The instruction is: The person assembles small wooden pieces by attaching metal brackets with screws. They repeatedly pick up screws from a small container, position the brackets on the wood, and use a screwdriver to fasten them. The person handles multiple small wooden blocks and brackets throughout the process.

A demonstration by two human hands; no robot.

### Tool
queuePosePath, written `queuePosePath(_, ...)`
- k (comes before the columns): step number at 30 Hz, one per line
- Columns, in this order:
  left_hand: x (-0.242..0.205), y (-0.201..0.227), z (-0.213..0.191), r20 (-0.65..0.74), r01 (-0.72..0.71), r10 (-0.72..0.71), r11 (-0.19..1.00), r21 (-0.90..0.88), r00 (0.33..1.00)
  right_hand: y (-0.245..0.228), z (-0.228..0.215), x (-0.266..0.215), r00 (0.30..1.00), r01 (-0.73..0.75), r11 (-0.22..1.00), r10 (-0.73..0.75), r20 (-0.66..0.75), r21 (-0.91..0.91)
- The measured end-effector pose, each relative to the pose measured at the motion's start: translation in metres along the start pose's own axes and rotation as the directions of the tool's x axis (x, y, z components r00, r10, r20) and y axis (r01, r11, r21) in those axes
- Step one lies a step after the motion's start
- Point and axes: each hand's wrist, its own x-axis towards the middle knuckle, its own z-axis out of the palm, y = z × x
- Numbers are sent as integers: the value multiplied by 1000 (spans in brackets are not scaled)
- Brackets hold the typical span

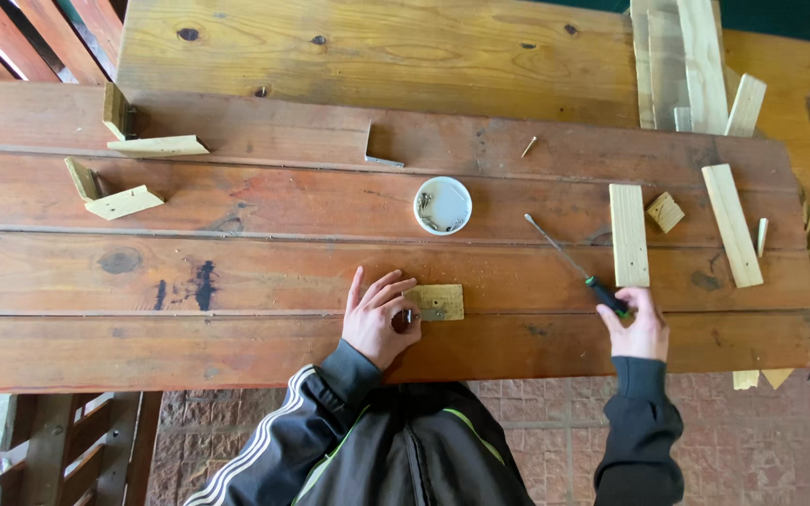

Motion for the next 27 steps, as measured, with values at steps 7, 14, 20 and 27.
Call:
queuePosePath(7,0,6,-1,-50,20,-20,1000,0,999,-124,-67,1,969,163,799,-18,-248,579)
queuePosePath(14,-3,5,4,-40,43,-44,999,-24,998,-257,-88,-17,857,442,511,-483,-179,737)
queuePosePath(20,-5,3,7,-10,84,-85,995,-53,996,-300,-79,-10,732,520,450,-673,-107,726)
queuePosePath(27,-5,5,4,6,93,-93,995,-40,996,-302,-70,-1,684,538,442,-727,-65,718)
